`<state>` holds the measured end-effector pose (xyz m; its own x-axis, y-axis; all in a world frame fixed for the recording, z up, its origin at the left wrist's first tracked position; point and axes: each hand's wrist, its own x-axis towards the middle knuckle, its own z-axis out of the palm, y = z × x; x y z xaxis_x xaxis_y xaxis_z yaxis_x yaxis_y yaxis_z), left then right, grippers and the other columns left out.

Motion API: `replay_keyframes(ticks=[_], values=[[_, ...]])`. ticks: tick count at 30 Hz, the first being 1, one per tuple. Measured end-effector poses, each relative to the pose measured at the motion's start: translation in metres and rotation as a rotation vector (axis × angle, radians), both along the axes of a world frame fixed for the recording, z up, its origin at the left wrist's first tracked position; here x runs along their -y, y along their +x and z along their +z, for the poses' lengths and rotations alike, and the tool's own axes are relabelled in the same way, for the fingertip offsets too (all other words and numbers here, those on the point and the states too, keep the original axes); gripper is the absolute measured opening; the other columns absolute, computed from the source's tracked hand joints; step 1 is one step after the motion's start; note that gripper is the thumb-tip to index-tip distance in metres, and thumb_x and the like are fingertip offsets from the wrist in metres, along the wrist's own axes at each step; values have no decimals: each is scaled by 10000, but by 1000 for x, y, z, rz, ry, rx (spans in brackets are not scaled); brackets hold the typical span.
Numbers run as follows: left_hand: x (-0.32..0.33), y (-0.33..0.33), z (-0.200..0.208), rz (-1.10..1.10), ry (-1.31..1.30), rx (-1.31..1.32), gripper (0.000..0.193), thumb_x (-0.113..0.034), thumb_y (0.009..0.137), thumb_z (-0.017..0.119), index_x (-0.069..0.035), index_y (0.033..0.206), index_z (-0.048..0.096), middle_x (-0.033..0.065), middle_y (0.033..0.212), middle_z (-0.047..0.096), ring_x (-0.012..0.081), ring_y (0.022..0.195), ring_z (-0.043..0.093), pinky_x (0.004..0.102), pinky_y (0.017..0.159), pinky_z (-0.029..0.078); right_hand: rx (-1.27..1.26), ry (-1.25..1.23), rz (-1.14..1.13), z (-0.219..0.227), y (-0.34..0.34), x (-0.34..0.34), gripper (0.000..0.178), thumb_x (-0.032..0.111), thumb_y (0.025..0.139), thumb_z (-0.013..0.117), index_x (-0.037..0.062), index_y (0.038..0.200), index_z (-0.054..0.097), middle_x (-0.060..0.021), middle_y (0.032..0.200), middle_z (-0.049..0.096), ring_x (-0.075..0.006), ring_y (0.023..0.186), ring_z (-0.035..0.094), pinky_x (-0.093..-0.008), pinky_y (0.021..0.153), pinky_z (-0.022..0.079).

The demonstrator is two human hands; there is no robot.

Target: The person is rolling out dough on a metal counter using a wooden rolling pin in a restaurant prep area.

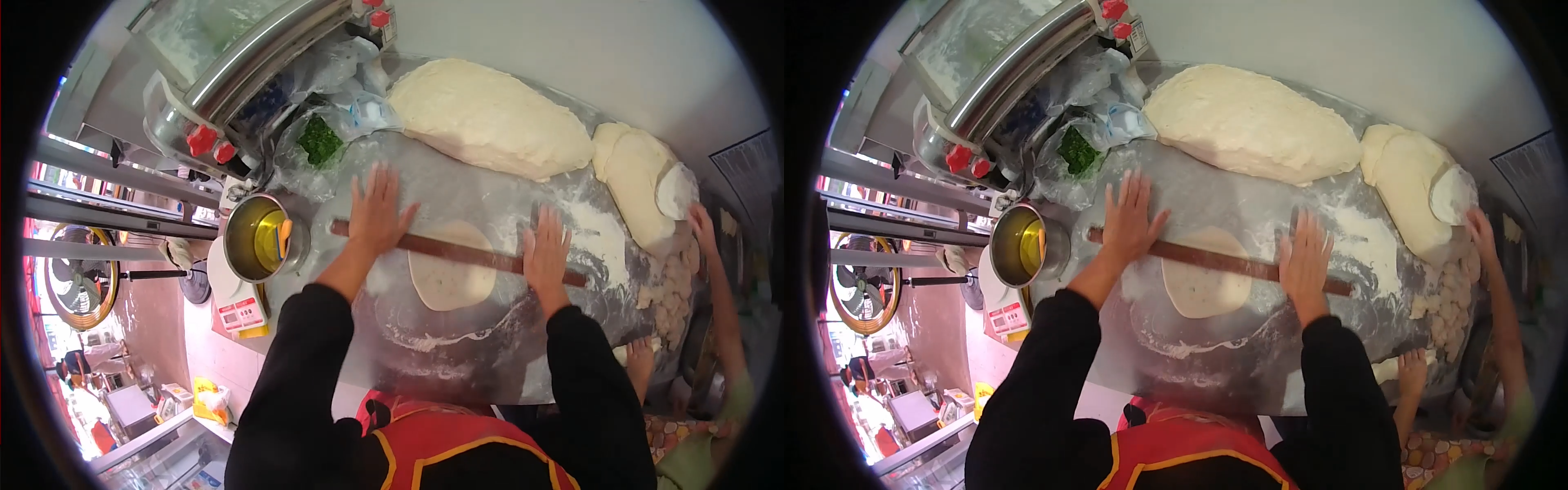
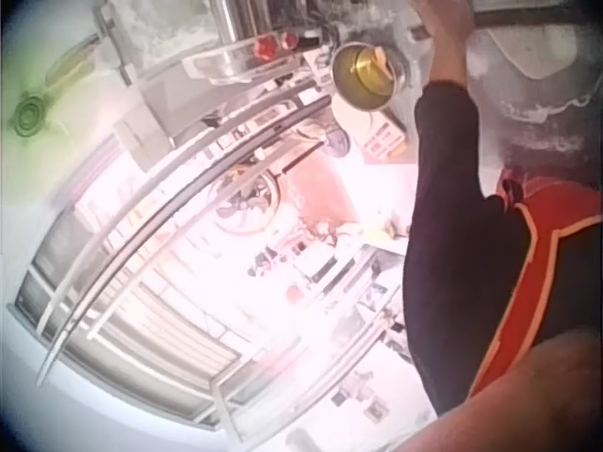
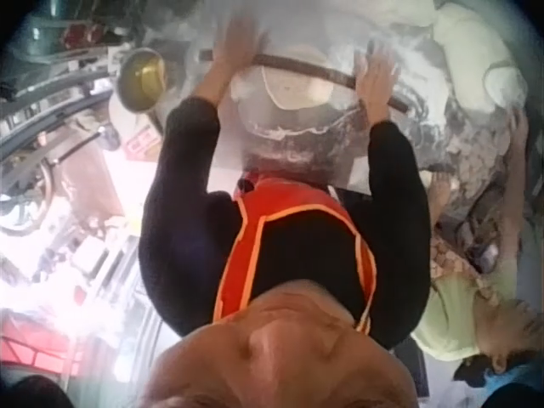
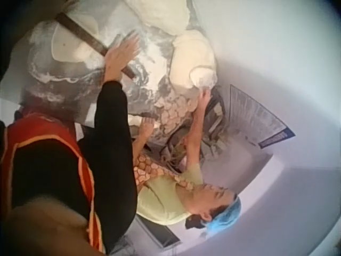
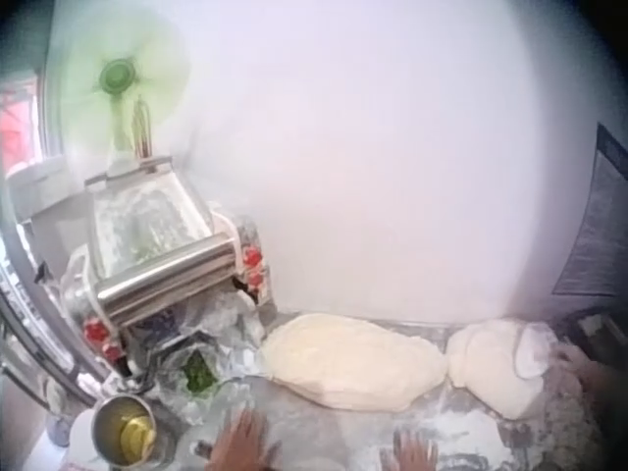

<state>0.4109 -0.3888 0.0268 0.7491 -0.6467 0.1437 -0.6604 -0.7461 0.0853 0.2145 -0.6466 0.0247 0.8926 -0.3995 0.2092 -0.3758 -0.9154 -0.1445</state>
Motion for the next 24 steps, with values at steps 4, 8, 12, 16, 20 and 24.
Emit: replay_keyframes(ticks=[4, 8, 12, 16, 20, 24], values=[[-29, -51, -2, -39, 71, -67, 681, -491, 932, 427, -8, 1407, 356, 158, 1478, 338, 315, 1391, 262, 531, 1126, 154, 92, 17, 52, -2, -52, -23, 554, 257, 939, 490, 6, 1412, 348, -210, 1420, 402, -365, 1330, 359, -538, 1076, 255], [-97, -116, 2, -122, -64, -142, 569, -321, 866, 560, -42, 1346, 433, 154, 1374, 444, 324, 1309, 369, 504, 1090, 234, -17, 173, 59, -8, -122, -80, 572, 259, 902, 553, -15, 1379, 397, -225, 1356, 467, -384, 1245, 444, -512, 1039, 307], [-104, -100, -3, -274, -75, -270, 341, -110, 727, 624, -99, 1067, 597, 115, 1010, 589, 314, 1022, 552, 436, 899, 426, 222, 550, 83, -29, -40, -74, 661, 278, 755, 749, 0, 1290, 478, -226, 1130, 585, -383, 1045, 550, -454, 911, 421], [-104, -126, 26, -294, -105, -178, 230, -89, 697, 614, -110, 925, 593, 92, 824, 545, 305, 851, 566, 433, 766, 452, -239, 768, -41, -24, 25, -78, 690, 305, 643, 838, -7, 1188, 552, -215, 992, 639, -371, 924, 619, -414, 784, 496], [-122, -177, 57, -271, -98, -245, 252, -96, 682, 624, -113, 931, 588, 92, 817, 549, 293, 807, 580, 423, 682, 473, -121, 959, 72, -26, 12, -53, 546, 247, 679, 813, -15, 1108, 599, -211, 1024, 647, -322, 934, 634, -390, 800, 499], [-157, -223, 59, -161, -152, -285, 270, -110, 663, 640, -95, 926, 582, 84, 805, 552, 284, 755, 589, 410, 620, 488, 24, 664, 157, 114, -12, -34, 422, 191, 734, 768, -8, 1064, 596, -214, 925, 656, -294, 846, 651, -379, 748, 506]])
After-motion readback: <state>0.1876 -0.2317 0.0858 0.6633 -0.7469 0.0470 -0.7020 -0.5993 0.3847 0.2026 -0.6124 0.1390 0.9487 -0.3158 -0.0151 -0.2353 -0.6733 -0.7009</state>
